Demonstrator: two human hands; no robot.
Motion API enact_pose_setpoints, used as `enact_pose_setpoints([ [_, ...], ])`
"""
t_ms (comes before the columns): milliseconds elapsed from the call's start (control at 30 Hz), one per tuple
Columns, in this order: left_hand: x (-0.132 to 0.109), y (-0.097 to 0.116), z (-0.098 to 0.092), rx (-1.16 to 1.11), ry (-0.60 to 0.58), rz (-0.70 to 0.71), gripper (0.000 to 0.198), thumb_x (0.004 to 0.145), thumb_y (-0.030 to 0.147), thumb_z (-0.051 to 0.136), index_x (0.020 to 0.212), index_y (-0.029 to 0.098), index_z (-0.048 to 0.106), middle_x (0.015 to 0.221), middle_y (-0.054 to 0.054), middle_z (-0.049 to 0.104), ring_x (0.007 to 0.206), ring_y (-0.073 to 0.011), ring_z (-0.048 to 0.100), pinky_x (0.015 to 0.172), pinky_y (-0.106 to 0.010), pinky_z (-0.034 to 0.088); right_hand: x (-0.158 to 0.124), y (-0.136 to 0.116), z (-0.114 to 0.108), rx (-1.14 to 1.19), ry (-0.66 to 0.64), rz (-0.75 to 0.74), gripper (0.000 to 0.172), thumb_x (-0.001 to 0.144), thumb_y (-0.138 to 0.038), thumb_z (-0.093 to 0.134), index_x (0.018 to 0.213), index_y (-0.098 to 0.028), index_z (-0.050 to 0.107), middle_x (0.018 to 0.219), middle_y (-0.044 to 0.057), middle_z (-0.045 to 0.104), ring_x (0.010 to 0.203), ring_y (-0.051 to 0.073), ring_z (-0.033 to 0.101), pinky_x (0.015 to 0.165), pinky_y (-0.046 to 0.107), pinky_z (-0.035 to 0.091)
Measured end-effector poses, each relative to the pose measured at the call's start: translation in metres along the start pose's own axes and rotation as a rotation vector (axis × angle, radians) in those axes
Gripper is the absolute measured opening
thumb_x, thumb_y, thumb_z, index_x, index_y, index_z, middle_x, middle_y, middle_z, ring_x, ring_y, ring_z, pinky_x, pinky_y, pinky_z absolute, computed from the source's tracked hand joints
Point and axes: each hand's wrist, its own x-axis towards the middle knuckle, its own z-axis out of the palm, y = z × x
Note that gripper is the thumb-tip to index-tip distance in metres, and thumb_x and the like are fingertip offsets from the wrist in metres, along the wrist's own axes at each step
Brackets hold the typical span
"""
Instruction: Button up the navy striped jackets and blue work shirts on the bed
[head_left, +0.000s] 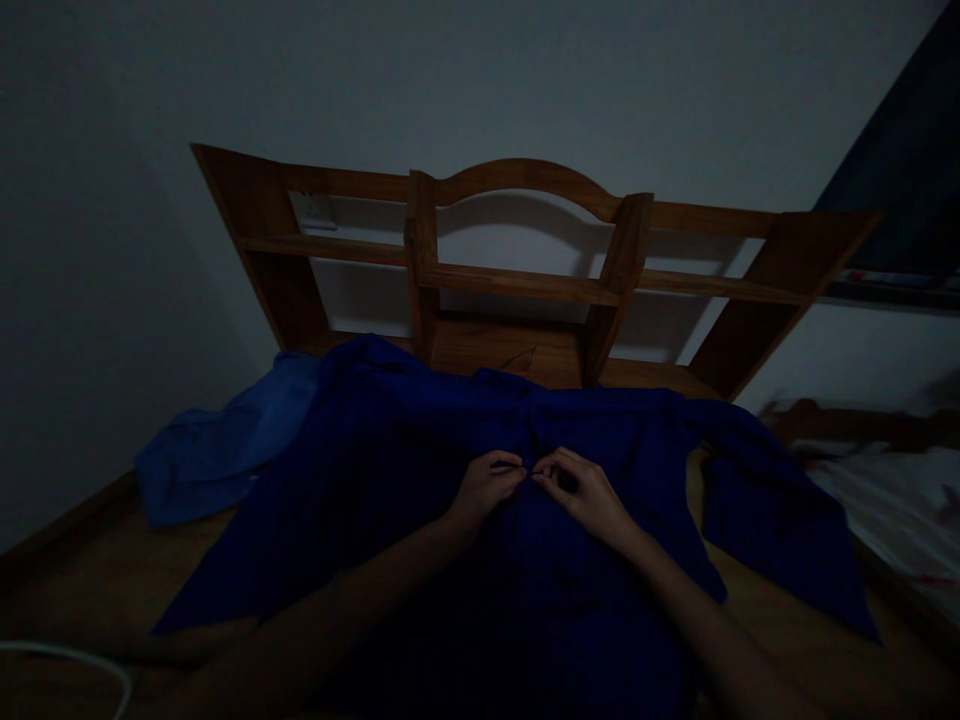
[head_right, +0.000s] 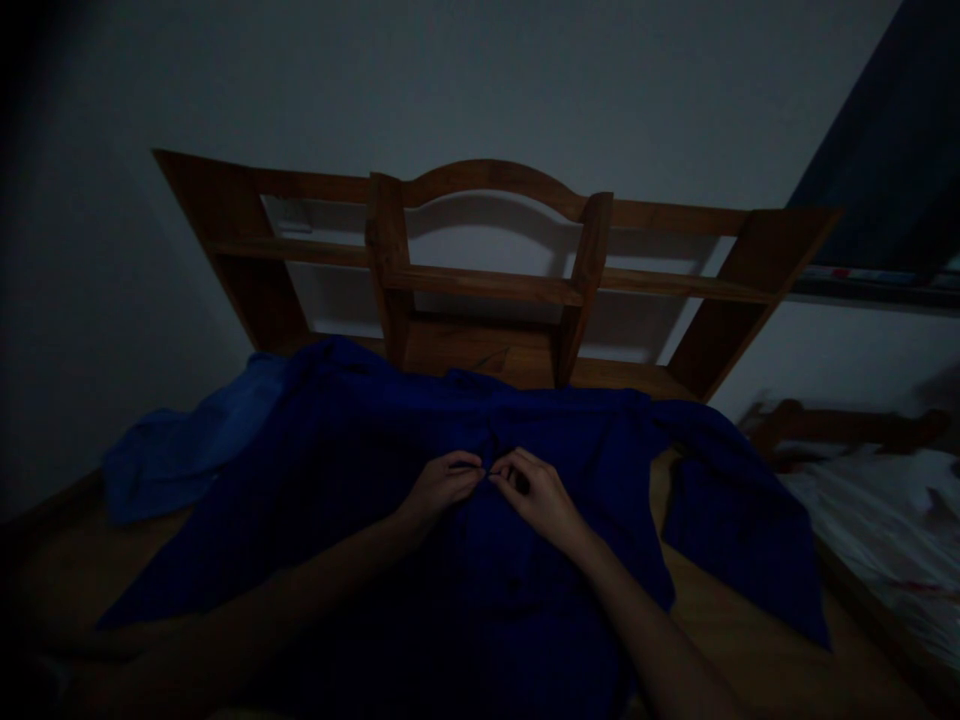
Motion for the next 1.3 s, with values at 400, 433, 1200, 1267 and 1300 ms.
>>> enact_pose_setpoints([
  [400, 0.003, -0.003, -0.005, 0.032, -0.047, 0.007, 0.035, 0.057, 0.030, 0.076, 0.085, 0.015, 0.059, 0.069, 0.000, 0.061, 0.049, -0.0054, 0.048, 0.047, -0.017, 0.033, 0.000, -0.003, 0.001, 0.042, 0.019, 0.042, 0.014, 0.087, -0.033, 0.052, 0.091, -0.020, 0.054, 0.082, 0.001, 0.059, 0.071, 0.012, 0.055, 0.066, 0.023, 0.041],
  [433, 0.003, -0.004, -0.005, 0.033, -0.055, 0.013, 0.035, 0.058, 0.031, 0.076, 0.085, 0.016, 0.059, 0.069, 0.001, 0.061, 0.049, -0.0053, 0.048, 0.047, -0.017, 0.032, 0.000, -0.003, 0.001, 0.041, 0.020, 0.042, 0.014, 0.087, -0.034, 0.051, 0.091, -0.020, 0.054, 0.082, 0.001, 0.059, 0.071, 0.012, 0.055, 0.066, 0.023, 0.041],
  [1200, -0.012, 0.009, 0.004, 0.228, -0.175, 0.429, 0.028, 0.070, 0.022, 0.069, 0.086, 0.019, 0.046, 0.080, 0.001, 0.058, 0.075, -0.0106, 0.059, 0.072, -0.023, 0.047, -0.001, -0.002, -0.005, 0.238, -0.057, 0.171, 0.027, 0.090, -0.042, 0.042, 0.080, -0.019, 0.053, 0.073, -0.002, 0.050, 0.068, 0.011, 0.046, 0.060, 0.020, 0.037],
  [1267, -0.015, 0.011, 0.005, 0.275, -0.156, 0.476, 0.024, 0.072, 0.022, 0.066, 0.087, 0.019, 0.048, 0.082, 0.000, 0.058, 0.079, -0.0115, 0.059, 0.076, -0.024, 0.047, -0.001, 0.001, -0.004, 0.302, -0.077, 0.206, 0.027, 0.090, -0.042, 0.043, 0.080, -0.019, 0.053, 0.070, -0.002, 0.047, 0.064, 0.010, 0.043, 0.056, 0.019, 0.035],
  [1300, -0.015, 0.011, 0.005, 0.290, -0.150, 0.489, 0.022, 0.073, 0.022, 0.065, 0.087, 0.019, 0.048, 0.083, 0.000, 0.058, 0.081, -0.0120, 0.059, 0.077, -0.024, 0.047, -0.001, 0.002, -0.004, 0.328, -0.085, 0.225, 0.027, 0.089, -0.042, 0.044, 0.079, -0.018, 0.053, 0.068, -0.002, 0.046, 0.062, 0.010, 0.042, 0.054, 0.019, 0.034],
])
